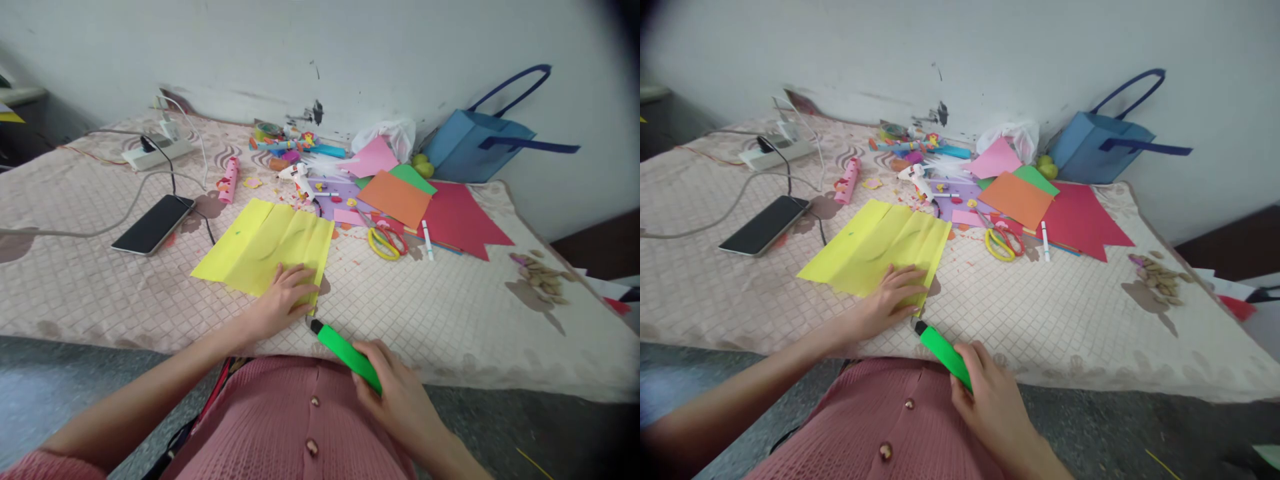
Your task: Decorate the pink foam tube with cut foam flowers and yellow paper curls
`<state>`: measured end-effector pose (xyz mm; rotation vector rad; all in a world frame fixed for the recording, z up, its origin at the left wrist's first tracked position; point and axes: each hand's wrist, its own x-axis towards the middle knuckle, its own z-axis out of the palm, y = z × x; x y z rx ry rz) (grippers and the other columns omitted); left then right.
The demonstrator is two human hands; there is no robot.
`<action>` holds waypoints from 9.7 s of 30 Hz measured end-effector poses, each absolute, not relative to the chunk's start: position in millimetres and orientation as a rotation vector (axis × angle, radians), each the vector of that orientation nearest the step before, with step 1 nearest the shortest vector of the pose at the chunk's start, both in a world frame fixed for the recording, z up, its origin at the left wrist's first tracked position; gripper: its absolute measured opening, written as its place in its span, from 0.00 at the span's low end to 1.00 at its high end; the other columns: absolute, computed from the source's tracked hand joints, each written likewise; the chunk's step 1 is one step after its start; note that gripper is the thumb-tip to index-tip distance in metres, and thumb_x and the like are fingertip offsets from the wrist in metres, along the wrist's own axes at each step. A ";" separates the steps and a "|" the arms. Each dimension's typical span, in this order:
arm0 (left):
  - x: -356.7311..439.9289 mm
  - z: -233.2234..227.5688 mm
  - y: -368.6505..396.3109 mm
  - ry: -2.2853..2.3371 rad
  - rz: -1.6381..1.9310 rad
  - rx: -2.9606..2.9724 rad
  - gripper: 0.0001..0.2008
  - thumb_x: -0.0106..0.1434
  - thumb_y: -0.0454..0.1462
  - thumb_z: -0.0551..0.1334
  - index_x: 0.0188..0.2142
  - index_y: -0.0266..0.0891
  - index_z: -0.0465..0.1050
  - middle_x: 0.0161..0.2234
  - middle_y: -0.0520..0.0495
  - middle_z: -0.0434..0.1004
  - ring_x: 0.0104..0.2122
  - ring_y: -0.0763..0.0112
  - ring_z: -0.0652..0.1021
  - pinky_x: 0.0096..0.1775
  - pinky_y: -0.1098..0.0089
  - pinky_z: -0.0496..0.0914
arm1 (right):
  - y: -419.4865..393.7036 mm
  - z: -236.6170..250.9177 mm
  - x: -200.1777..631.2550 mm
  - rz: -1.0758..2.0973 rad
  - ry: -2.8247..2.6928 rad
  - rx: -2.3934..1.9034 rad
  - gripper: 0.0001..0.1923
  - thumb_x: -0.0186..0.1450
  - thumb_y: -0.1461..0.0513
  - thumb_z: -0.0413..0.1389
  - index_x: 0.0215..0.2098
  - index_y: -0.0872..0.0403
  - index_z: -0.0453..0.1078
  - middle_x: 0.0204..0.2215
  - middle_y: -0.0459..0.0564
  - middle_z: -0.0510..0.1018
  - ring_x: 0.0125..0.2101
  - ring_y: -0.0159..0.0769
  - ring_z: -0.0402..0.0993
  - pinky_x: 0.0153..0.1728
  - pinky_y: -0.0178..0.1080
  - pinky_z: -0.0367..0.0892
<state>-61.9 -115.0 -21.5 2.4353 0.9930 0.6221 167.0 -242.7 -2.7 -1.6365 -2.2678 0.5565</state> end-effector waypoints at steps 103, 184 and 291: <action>-90.4 -18.2 -132.8 0.527 0.563 2.903 0.13 0.65 0.31 0.53 0.49 0.34 0.67 0.50 0.42 0.71 0.53 0.62 0.67 0.53 0.58 0.64 | -252.5 -12.3 160.1 0.343 -2.240 -1.623 0.16 0.62 0.66 0.48 0.49 0.55 0.60 0.40 0.56 0.71 0.37 0.39 0.74 0.32 0.41 0.73; -89.9 -19.7 -131.0 0.530 0.558 2.823 0.15 0.65 0.31 0.53 0.50 0.33 0.66 0.50 0.41 0.70 0.52 0.61 0.66 0.52 0.57 0.65 | -249.7 -14.7 162.5 0.275 -2.242 -1.611 0.15 0.62 0.65 0.48 0.48 0.55 0.61 0.39 0.55 0.71 0.35 0.39 0.74 0.31 0.40 0.74; -64.8 -19.8 -123.8 0.894 0.727 2.357 0.11 0.63 0.33 0.56 0.43 0.39 0.72 0.42 0.45 0.69 0.42 0.68 0.71 0.45 0.65 0.69 | -244.5 -12.9 158.5 0.324 -2.207 -1.643 0.15 0.63 0.65 0.48 0.49 0.55 0.61 0.40 0.56 0.71 0.37 0.40 0.73 0.35 0.43 0.73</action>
